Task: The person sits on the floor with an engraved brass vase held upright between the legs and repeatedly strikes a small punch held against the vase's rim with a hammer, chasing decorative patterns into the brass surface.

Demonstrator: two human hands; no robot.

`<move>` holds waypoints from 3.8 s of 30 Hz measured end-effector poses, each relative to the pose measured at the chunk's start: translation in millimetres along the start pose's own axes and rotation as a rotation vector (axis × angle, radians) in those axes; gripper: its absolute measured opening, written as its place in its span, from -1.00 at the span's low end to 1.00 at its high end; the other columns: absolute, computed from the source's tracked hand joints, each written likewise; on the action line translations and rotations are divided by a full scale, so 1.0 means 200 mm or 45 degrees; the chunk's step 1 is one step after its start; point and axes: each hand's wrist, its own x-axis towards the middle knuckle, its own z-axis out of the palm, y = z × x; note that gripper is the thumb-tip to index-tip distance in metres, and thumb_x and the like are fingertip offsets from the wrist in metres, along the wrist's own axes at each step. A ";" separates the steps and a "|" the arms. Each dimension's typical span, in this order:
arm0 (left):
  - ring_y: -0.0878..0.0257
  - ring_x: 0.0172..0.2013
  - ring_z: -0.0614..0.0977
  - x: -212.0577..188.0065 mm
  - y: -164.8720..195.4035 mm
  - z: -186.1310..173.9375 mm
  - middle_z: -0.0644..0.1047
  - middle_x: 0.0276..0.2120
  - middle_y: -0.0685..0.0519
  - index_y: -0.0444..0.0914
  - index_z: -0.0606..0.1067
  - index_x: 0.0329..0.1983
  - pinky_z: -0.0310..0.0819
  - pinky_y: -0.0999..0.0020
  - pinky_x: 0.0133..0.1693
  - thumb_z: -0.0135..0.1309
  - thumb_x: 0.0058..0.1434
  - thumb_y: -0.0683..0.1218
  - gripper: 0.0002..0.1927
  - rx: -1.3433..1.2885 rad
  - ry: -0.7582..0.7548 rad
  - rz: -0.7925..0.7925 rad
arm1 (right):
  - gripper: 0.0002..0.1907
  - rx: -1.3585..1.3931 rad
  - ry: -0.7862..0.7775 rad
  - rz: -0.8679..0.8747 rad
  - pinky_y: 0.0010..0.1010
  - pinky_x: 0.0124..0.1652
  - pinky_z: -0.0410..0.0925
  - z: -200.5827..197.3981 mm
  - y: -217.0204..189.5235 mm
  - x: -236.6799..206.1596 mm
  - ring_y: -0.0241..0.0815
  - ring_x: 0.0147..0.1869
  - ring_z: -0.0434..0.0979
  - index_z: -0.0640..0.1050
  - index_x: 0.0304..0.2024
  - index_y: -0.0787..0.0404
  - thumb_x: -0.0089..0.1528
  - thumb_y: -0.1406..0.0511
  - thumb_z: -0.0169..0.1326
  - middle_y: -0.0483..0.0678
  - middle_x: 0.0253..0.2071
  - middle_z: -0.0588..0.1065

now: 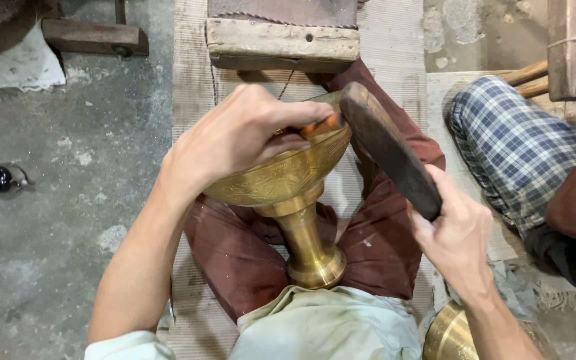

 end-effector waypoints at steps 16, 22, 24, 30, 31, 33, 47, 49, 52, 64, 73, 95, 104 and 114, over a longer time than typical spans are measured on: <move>0.24 -0.09 0.78 -0.26 0.07 0.19 0.68 -0.10 0.00 -0.25 0.46 0.22 0.71 0.40 -0.07 0.30 0.30 -0.31 -0.54 -0.102 0.594 -0.323 | -0.51 0.016 -0.017 -0.203 -0.40 -0.35 0.41 -0.22 -0.07 0.25 -0.22 -0.37 0.59 0.48 0.21 0.11 0.23 0.37 0.26 -0.01 -0.36 0.55; 0.09 -0.08 0.76 -0.20 0.05 0.11 0.64 0.04 -0.10 -0.27 0.47 0.26 0.70 0.34 -0.02 0.32 0.22 -0.27 -0.46 -0.014 0.347 -0.106 | -0.58 -0.194 0.012 -0.318 -0.37 -0.40 0.38 -0.32 -0.20 0.28 -0.18 -0.43 0.57 0.56 0.08 0.17 0.15 0.45 0.24 -0.01 -0.37 0.58; 0.11 -0.08 0.77 -0.17 0.04 0.08 0.65 0.04 -0.04 -0.27 0.47 0.30 0.72 0.35 0.00 0.28 0.27 -0.26 -0.48 -0.209 0.245 -0.102 | -0.57 0.229 0.035 -0.159 -0.43 -0.34 0.39 -0.25 -0.19 0.25 -0.21 -0.37 0.57 0.48 0.13 0.22 0.19 0.40 0.16 -0.05 -0.34 0.54; -0.07 -0.21 0.71 -0.07 0.05 0.00 0.66 -0.10 -0.13 -0.22 0.56 0.14 0.62 0.18 -0.20 0.29 0.15 -0.23 -0.55 -0.055 -0.018 -0.116 | -0.65 0.216 0.186 -0.052 -0.34 -0.34 0.37 0.00 -0.01 0.03 -0.09 -0.33 0.52 0.48 0.00 0.21 0.22 0.37 0.30 0.00 -0.34 0.47; -0.07 -0.24 0.71 -0.06 0.06 0.00 0.67 -0.12 -0.13 -0.20 0.57 0.13 0.61 0.16 -0.23 0.28 0.15 -0.23 -0.56 -0.045 -0.057 -0.157 | -0.65 0.152 0.170 -0.082 -0.31 -0.30 0.38 0.03 0.01 -0.01 -0.06 -0.30 0.55 0.50 0.02 0.22 0.21 0.39 0.28 0.03 -0.31 0.50; -0.07 -0.31 0.70 -0.03 0.07 -0.01 0.67 -0.16 -0.13 -0.16 0.60 0.11 0.59 0.14 -0.30 0.26 0.15 -0.25 -0.58 -0.019 -0.140 -0.221 | -0.63 0.023 0.154 -0.140 -0.26 -0.24 0.42 0.07 0.05 -0.08 0.01 -0.24 0.61 0.54 0.07 0.24 0.19 0.42 0.23 0.09 -0.25 0.56; -0.08 -0.32 0.69 -0.01 0.10 -0.03 0.65 -0.24 -0.14 -0.16 0.63 0.05 0.57 0.12 -0.32 0.24 0.05 -0.27 -0.55 -0.004 -0.218 -0.205 | -0.56 0.226 0.210 0.002 -0.30 -0.25 0.41 0.12 0.03 -0.16 -0.02 -0.30 0.58 0.47 0.10 0.23 0.18 0.40 0.27 0.08 -0.29 0.54; -0.09 -0.32 0.69 -0.01 0.10 -0.03 0.66 -0.25 -0.13 -0.15 0.64 0.05 0.57 0.09 -0.32 0.24 0.01 -0.29 -0.52 0.029 -0.261 -0.208 | -0.56 0.242 0.192 0.016 -0.30 -0.25 0.41 0.12 0.03 -0.17 -0.01 -0.30 0.59 0.48 0.10 0.23 0.18 0.40 0.27 0.09 -0.29 0.54; -0.08 -0.29 0.69 -0.02 0.10 -0.03 0.66 -0.19 -0.11 -0.14 0.65 0.05 0.58 0.11 -0.27 0.24 0.05 -0.29 -0.55 0.046 -0.203 -0.158 | -0.54 0.149 0.133 -0.023 -0.28 -0.24 0.42 0.13 0.03 -0.17 0.04 -0.26 0.62 0.52 0.10 0.23 0.15 0.42 0.26 0.11 -0.28 0.55; -0.07 -0.32 0.70 -0.03 0.09 -0.03 0.67 -0.20 -0.11 -0.15 0.65 0.03 0.58 0.14 -0.30 0.24 0.06 -0.28 -0.58 0.025 -0.202 -0.138 | -0.59 0.145 0.159 -0.026 -0.28 -0.22 0.43 0.11 0.01 -0.19 0.03 -0.23 0.64 0.51 0.08 0.26 0.19 0.39 0.26 0.13 -0.26 0.56; 0.03 -0.33 0.73 -0.07 0.06 -0.03 0.68 -0.19 -0.08 -0.22 0.58 0.08 0.60 0.23 -0.29 0.25 0.18 -0.26 -0.63 -0.083 -0.020 -0.115 | -0.54 0.074 -0.008 0.101 -0.23 -0.27 0.41 0.07 0.00 -0.15 0.12 -0.27 0.62 0.53 0.10 0.13 0.13 0.39 0.24 0.11 -0.31 0.56; 0.01 -0.23 0.74 -0.09 0.11 -0.02 0.67 -0.15 -0.10 -0.25 0.57 0.13 0.62 0.25 -0.18 0.23 0.20 -0.26 -0.60 -0.051 0.100 -0.213 | -0.57 0.049 0.081 -0.266 -0.35 -0.23 0.47 -0.10 0.03 0.14 -0.05 -0.23 0.66 0.51 0.17 0.23 0.26 0.40 0.25 0.13 -0.15 0.59; 0.00 -0.19 0.75 -0.16 0.11 0.03 0.67 -0.13 -0.11 -0.28 0.57 0.10 0.65 0.29 -0.15 0.29 0.23 -0.23 -0.64 0.023 0.276 -0.269 | -0.58 -0.135 0.060 -0.357 -0.29 -0.36 0.42 -0.23 -0.10 0.26 -0.06 -0.36 0.61 0.54 0.04 0.24 0.12 0.45 0.26 0.08 -0.34 0.56; 0.22 -0.19 0.78 -0.26 0.10 0.15 0.69 -0.15 -0.06 -0.31 0.55 0.15 0.71 0.42 -0.14 0.29 0.28 -0.29 -0.63 -0.052 0.618 -0.371 | -0.66 -0.282 -0.039 -0.556 -0.34 -0.29 0.43 -0.43 -0.25 0.45 -0.08 -0.34 0.61 0.55 0.10 0.19 0.26 0.42 0.23 0.05 -0.27 0.57</move>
